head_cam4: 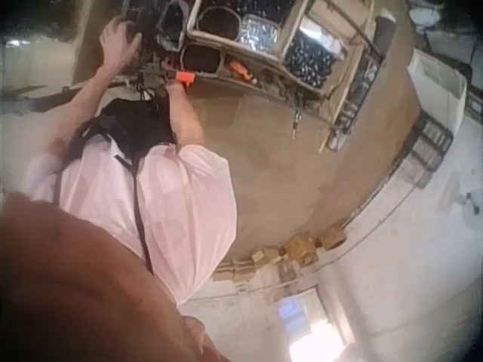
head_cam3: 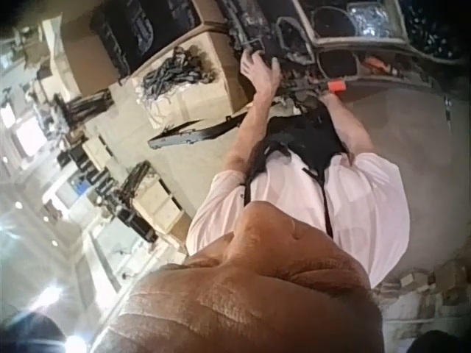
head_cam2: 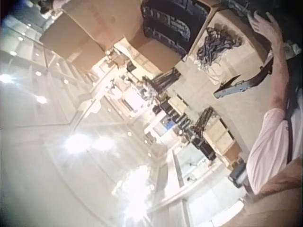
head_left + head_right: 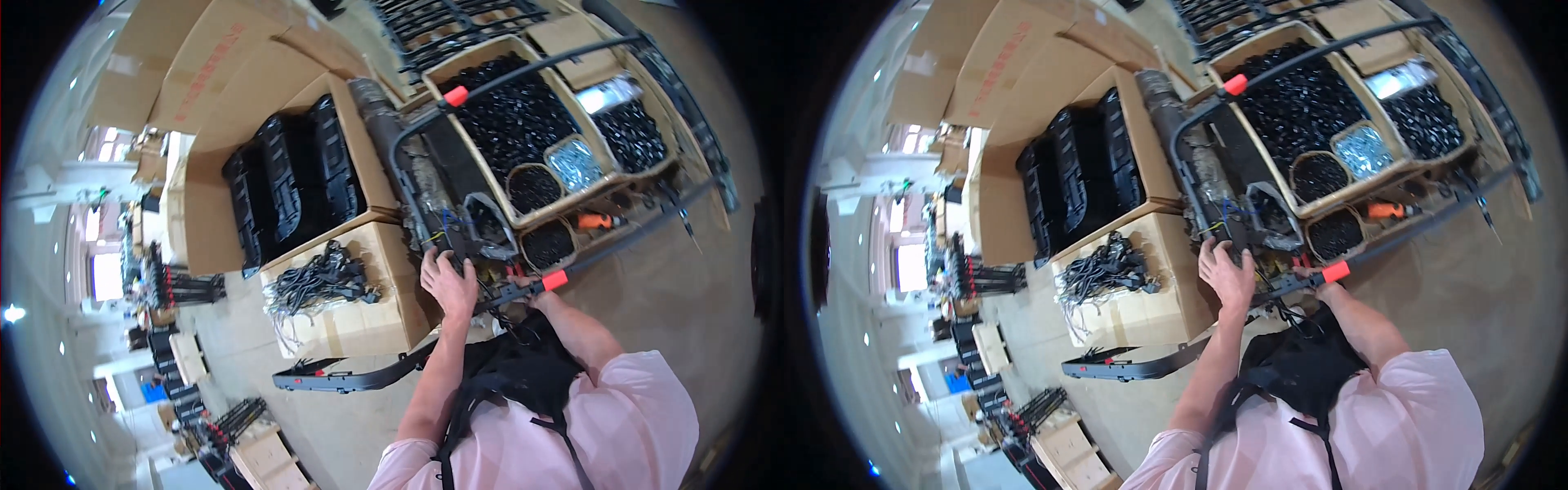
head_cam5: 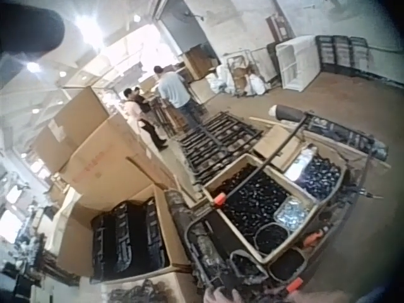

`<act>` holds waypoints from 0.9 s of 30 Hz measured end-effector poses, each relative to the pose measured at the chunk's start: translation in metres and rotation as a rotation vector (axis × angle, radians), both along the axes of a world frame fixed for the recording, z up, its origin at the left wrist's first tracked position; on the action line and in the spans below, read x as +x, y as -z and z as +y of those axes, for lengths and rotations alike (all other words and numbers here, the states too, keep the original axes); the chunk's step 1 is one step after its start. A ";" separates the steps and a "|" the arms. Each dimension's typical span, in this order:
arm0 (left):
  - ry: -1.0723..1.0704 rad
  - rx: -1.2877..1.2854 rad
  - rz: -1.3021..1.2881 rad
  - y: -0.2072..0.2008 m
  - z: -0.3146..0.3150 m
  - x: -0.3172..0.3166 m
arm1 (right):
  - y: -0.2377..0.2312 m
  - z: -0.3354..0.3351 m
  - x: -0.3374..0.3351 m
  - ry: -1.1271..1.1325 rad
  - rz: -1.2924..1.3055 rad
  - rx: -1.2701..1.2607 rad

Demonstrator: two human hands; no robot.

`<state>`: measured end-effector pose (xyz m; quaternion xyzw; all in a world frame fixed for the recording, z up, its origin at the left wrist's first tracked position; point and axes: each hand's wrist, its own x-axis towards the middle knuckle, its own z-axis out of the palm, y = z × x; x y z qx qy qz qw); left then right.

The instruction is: Assembling the internal electrical wiring and protective plastic casing for a piece of machinery, likely a treadmill.

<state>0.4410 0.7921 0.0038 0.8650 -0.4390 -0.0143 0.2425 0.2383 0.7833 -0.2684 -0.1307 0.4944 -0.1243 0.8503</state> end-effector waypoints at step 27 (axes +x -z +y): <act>-0.486 -0.057 -0.454 -0.128 -0.110 0.333 | -0.393 -0.182 -0.139 -0.868 0.324 -0.808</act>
